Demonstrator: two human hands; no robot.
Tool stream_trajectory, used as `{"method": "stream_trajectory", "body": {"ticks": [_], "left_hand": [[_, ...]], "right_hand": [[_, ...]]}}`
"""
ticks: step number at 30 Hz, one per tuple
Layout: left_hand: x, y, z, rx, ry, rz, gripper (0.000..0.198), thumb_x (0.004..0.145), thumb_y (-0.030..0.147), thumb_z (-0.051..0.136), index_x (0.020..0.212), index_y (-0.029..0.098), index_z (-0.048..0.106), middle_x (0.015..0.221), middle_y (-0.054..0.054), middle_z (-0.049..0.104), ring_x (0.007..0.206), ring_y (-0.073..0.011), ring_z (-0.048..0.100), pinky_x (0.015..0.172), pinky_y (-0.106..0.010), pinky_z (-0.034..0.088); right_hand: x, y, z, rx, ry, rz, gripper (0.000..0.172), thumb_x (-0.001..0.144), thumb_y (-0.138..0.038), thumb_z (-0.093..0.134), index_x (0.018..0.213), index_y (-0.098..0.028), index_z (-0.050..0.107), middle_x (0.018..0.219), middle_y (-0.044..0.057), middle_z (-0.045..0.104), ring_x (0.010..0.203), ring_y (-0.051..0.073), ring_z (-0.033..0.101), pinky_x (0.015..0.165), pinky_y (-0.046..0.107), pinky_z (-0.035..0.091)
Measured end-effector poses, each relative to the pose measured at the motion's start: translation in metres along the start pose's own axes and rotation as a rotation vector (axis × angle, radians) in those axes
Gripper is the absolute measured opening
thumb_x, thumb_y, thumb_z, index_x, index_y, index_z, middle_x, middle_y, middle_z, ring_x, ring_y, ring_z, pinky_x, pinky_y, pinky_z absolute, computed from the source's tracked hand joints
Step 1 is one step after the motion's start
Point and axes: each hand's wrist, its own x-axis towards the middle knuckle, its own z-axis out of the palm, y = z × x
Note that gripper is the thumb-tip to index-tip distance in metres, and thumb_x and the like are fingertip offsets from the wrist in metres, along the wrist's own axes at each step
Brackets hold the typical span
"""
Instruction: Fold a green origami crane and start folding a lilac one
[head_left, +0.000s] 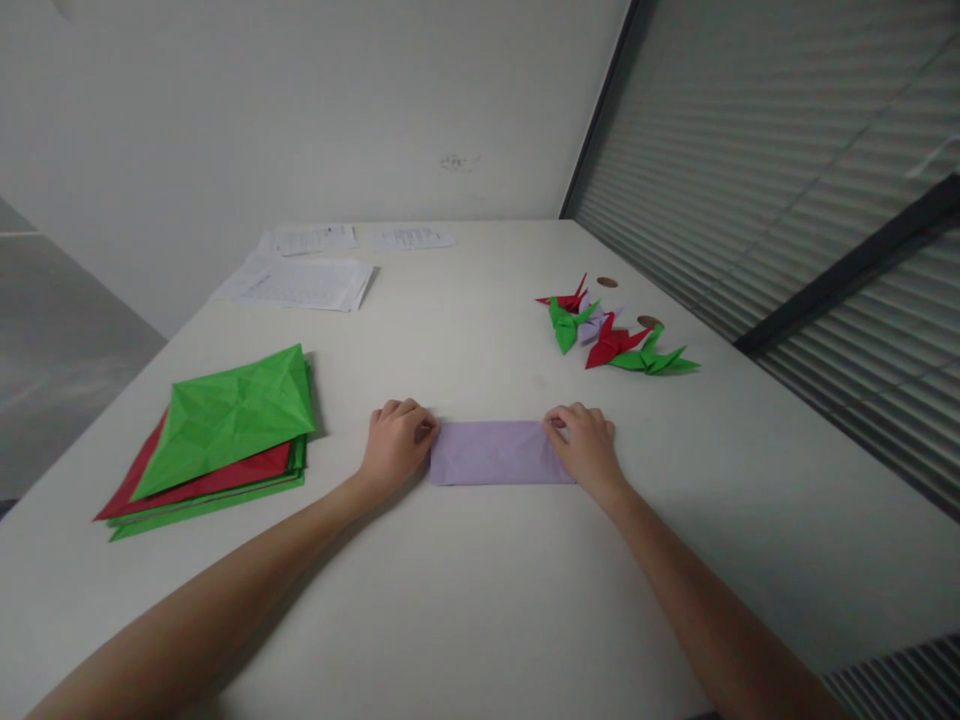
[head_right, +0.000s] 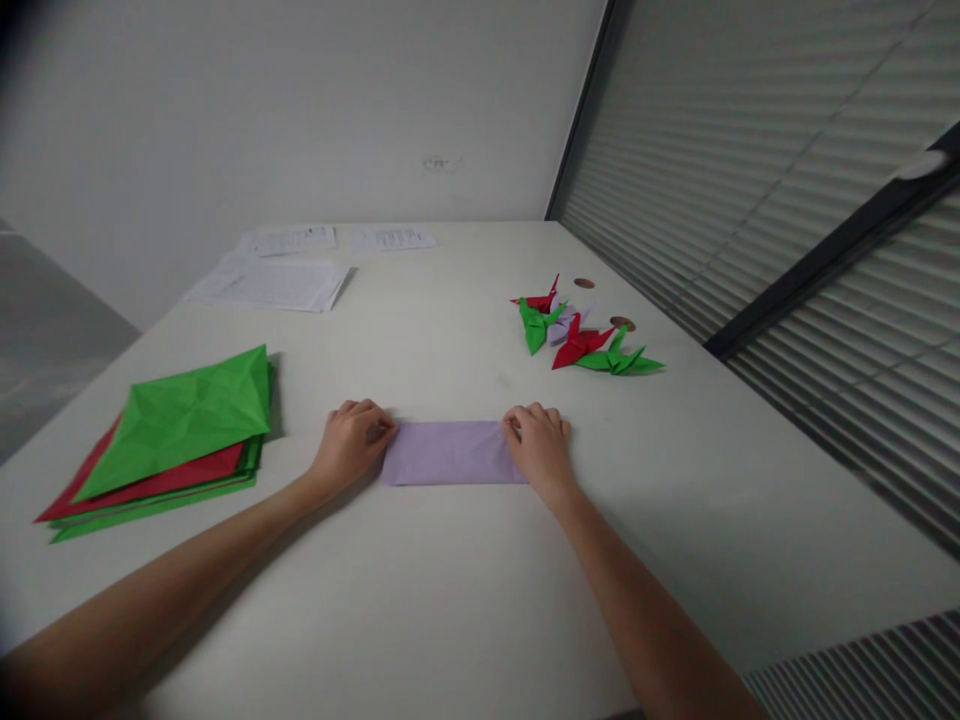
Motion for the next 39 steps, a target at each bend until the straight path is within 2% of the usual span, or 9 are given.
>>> {"method": "stream_trajectory", "body": {"ticks": [3,7,13,16,22,25,29,35,39], "left_hand": [[0.000,0.001,0.000,0.004,-0.014,-0.026,0.013,0.086,0.028,0.059,0.091,0.021,0.069,0.093,-0.008,0.069,0.095,-0.0287,0.057,0.081,-0.042,0.039],[0.001,-0.002,0.004,-0.044,0.021,0.002,0.031,0.087,0.021,0.058,0.118,0.025,0.063,0.109,-0.008,0.065,0.102,-0.0278,0.054,0.087,-0.044,0.041],[0.003,-0.007,0.004,-0.024,-0.110,0.413,0.038,0.088,0.008,0.048,0.113,0.027,0.070,0.125,-0.009,0.058,0.116,-0.0280,0.044,0.097,-0.047,0.038],[0.004,-0.008,0.001,0.047,-0.194,0.513,0.037,0.087,0.008,0.051,0.115,0.025,0.069,0.123,-0.010,0.061,0.115,-0.0288,0.045,0.096,-0.046,0.035],[0.006,0.004,-0.014,0.072,-0.302,0.561,0.034,0.089,0.012,0.046,0.117,0.021,0.065,0.111,-0.010,0.066,0.106,-0.0233,0.056,0.096,-0.042,0.032],[0.005,0.019,-0.021,0.130,-0.311,0.546,0.032,0.096,0.027,0.042,0.119,0.018,0.063,0.098,-0.010,0.066,0.094,-0.0225,0.060,0.096,-0.042,0.034],[-0.001,0.032,-0.020,0.240,-0.272,0.540,0.042,0.100,0.047,0.036,0.128,0.025,0.057,0.102,-0.011,0.064,0.093,-0.0251,0.060,0.092,-0.045,0.037],[-0.006,0.034,-0.010,0.289,-0.279,0.487,0.033,0.098,0.034,0.046,0.126,0.024,0.058,0.114,-0.015,0.060,0.102,-0.0283,0.058,0.093,-0.049,0.041],[-0.001,0.037,-0.008,0.215,-0.306,0.588,0.031,0.092,0.020,0.049,0.121,0.014,0.059,0.129,-0.016,0.057,0.122,-0.0282,0.052,0.105,-0.046,0.039]], "right_hand": [[0.001,-0.001,-0.001,-0.024,-0.010,0.010,0.011,0.087,-0.029,0.059,0.086,-0.023,0.068,0.090,0.006,0.066,0.089,0.026,0.052,0.073,0.035,0.029],[0.002,0.000,-0.001,0.018,0.001,0.037,0.010,0.085,-0.026,0.062,0.092,-0.024,0.067,0.093,0.005,0.065,0.091,0.026,0.052,0.074,0.034,0.030],[0.002,-0.002,-0.002,0.009,0.021,0.011,0.008,0.084,-0.024,0.063,0.091,-0.024,0.067,0.096,0.006,0.064,0.092,0.026,0.050,0.076,0.035,0.032],[0.002,-0.004,-0.004,-0.007,-0.001,0.008,0.006,0.084,-0.026,0.064,0.086,-0.025,0.069,0.097,0.006,0.063,0.094,0.027,0.050,0.077,0.036,0.033],[0.002,-0.006,-0.005,-0.041,0.029,-0.023,0.008,0.085,-0.026,0.063,0.083,-0.025,0.071,0.098,0.008,0.062,0.095,0.027,0.049,0.077,0.038,0.033],[0.002,-0.007,-0.006,-0.047,0.048,-0.039,0.010,0.085,-0.025,0.063,0.082,-0.025,0.072,0.097,0.008,0.064,0.094,0.027,0.048,0.077,0.038,0.033],[0.003,-0.008,-0.009,-0.079,-0.001,-0.078,0.011,0.086,-0.025,0.063,0.081,-0.025,0.073,0.096,0.006,0.069,0.096,0.028,0.047,0.077,0.039,0.031],[0.002,-0.012,-0.013,-0.135,0.018,-0.146,0.015,0.088,-0.024,0.062,0.080,-0.023,0.074,0.097,0.006,0.072,0.101,0.027,0.045,0.078,0.038,0.030],[0.000,-0.014,-0.014,-0.200,0.035,-0.198,0.016,0.089,-0.022,0.061,0.079,-0.022,0.073,0.097,0.006,0.072,0.103,0.027,0.044,0.079,0.039,0.029]]}}
